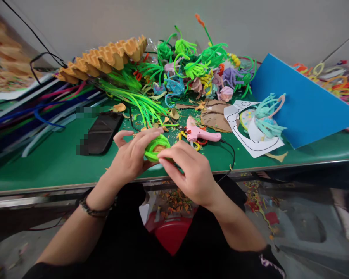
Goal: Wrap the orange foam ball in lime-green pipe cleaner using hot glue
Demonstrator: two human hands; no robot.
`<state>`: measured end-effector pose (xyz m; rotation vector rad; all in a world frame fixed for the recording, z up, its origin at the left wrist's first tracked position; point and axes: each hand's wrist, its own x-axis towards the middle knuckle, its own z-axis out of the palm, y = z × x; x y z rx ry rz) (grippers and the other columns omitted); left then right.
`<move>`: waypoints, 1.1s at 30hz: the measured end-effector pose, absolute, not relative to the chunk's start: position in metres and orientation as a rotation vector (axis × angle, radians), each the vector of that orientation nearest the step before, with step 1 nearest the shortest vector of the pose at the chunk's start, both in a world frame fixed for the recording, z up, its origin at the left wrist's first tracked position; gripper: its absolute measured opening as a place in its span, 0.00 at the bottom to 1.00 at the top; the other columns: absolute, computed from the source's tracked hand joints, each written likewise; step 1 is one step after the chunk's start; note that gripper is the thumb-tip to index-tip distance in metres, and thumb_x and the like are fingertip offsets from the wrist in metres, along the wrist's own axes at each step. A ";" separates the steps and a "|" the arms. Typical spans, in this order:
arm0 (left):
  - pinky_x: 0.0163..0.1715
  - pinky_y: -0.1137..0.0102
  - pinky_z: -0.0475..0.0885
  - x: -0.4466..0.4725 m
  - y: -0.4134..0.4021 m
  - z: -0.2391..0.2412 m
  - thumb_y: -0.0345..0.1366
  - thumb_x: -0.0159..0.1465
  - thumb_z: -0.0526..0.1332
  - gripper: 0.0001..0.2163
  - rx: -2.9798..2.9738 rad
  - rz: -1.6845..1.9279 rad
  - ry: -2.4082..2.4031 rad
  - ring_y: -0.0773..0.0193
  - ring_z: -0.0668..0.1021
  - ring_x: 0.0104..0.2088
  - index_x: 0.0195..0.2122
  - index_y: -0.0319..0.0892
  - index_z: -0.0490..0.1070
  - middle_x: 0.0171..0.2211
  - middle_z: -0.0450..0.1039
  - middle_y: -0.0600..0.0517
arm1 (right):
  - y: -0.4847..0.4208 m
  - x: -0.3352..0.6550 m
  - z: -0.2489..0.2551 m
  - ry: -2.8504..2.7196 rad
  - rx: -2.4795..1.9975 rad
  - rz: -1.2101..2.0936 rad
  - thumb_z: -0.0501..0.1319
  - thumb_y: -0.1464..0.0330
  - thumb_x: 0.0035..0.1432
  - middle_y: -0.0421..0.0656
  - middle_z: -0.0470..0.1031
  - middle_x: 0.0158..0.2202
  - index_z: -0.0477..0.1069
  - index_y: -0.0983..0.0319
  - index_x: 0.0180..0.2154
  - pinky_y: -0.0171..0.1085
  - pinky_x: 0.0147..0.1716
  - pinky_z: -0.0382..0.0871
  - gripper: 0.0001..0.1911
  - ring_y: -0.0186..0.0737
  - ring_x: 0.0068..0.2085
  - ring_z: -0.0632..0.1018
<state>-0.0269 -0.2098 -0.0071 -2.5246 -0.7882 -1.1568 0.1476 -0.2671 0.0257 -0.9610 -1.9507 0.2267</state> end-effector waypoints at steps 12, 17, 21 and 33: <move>0.45 0.63 0.55 -0.032 -0.207 -0.007 0.36 0.68 0.54 0.20 -2.379 -1.255 -0.677 0.61 0.77 0.48 0.60 0.49 0.53 0.50 0.76 0.48 | -0.209 0.233 -0.011 -2.256 -1.914 -0.119 0.51 0.76 0.56 0.55 0.71 0.52 0.64 0.64 0.55 0.60 0.55 0.58 0.24 0.56 0.54 0.70; 0.44 0.62 0.55 -0.036 -0.205 -0.007 0.40 0.68 0.53 0.22 -2.394 -1.273 -0.738 0.59 0.78 0.48 0.62 0.49 0.49 0.50 0.76 0.46 | -0.202 0.228 -0.021 -2.305 -1.923 -0.230 0.48 0.77 0.56 0.53 0.74 0.48 0.64 0.65 0.53 0.60 0.59 0.47 0.23 0.53 0.52 0.72; 0.46 0.62 0.55 -0.038 -0.202 -0.007 0.43 0.68 0.52 0.22 -2.399 -1.279 -0.768 0.59 0.78 0.48 0.62 0.46 0.51 0.51 0.75 0.44 | -0.201 0.230 -0.016 -2.227 -1.880 -0.301 0.51 0.74 0.57 0.52 0.73 0.49 0.63 0.64 0.53 0.54 0.55 0.55 0.21 0.53 0.52 0.71; 0.47 0.62 0.56 -0.040 -0.195 -0.011 0.42 0.67 0.54 0.24 -2.413 -1.230 -0.874 0.57 0.77 0.49 0.62 0.45 0.49 0.51 0.74 0.43 | -0.184 0.238 -0.025 -1.409 -1.586 0.236 0.61 0.60 0.53 0.45 0.77 0.36 0.72 0.59 0.45 0.47 0.40 0.73 0.18 0.46 0.37 0.77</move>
